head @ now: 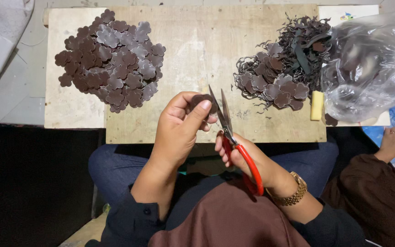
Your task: The person trims the edges of dark brown flower-shaped craft pieces using red-handled scissors. They pick up each piece, trim the edges, and place the finished pieces into a pile on the left side of the table.
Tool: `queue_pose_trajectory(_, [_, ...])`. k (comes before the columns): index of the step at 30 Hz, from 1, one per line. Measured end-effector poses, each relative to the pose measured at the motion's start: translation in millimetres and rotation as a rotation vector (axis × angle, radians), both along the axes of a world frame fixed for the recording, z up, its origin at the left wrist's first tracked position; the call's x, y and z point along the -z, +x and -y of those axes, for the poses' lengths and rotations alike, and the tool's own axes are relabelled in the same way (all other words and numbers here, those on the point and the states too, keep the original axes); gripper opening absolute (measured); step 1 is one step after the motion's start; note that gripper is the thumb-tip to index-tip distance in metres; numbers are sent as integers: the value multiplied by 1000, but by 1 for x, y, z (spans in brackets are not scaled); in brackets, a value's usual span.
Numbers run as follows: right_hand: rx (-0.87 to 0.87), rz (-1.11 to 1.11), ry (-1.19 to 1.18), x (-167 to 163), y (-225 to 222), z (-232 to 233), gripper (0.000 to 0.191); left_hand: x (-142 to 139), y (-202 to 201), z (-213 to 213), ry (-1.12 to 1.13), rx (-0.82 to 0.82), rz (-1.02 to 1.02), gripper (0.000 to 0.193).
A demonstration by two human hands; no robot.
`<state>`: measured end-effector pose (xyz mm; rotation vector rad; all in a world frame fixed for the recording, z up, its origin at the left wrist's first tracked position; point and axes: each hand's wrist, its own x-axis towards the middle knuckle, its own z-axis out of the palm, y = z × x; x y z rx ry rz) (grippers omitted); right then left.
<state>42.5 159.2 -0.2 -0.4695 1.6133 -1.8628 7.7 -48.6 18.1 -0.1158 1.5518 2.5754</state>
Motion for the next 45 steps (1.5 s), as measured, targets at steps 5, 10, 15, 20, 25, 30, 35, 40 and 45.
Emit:
queue_pose_trajectory(5, [-17, 56, -28, -3, 0, 1, 71, -7, 2, 1, -57, 13, -32, 16])
queue_pose_trajectory(10, [-12, 103, -34, -3, 2, 2, 73, -10, 3, 2, -68, 8, 14, 19])
queue_pose_trajectory(15, [-11, 130, -41, -4, 3, 1, 78, -10, 4, 1, -48, -5, -10, 19])
queue_pose_trajectory(20, [-12, 108, -20, -3, 2, 1, 78, -9, 4, -2, -54, -26, -2, 17])
queue_pose_trajectory(25, [0, 103, -29, -2, 2, 2, 78, -10, 5, -6, -24, -38, -21, 16])
queue_pose_trajectory(30, [-1, 52, -31, -4, 1, 3, 78, -12, 5, -8, -43, -47, -6, 16])
queue_pose_trajectory(35, [25, 76, -22, -5, 1, 4, 75, -12, 5, -9, -34, -57, -8, 15])
queue_pose_trajectory(40, [45, 81, -46, -5, 2, 7, 70, -11, 5, -11, -19, -61, -30, 15])
queue_pose_trajectory(45, [41, 120, -84, -4, 4, 7, 64, -9, 7, -11, -9, -61, -32, 15])
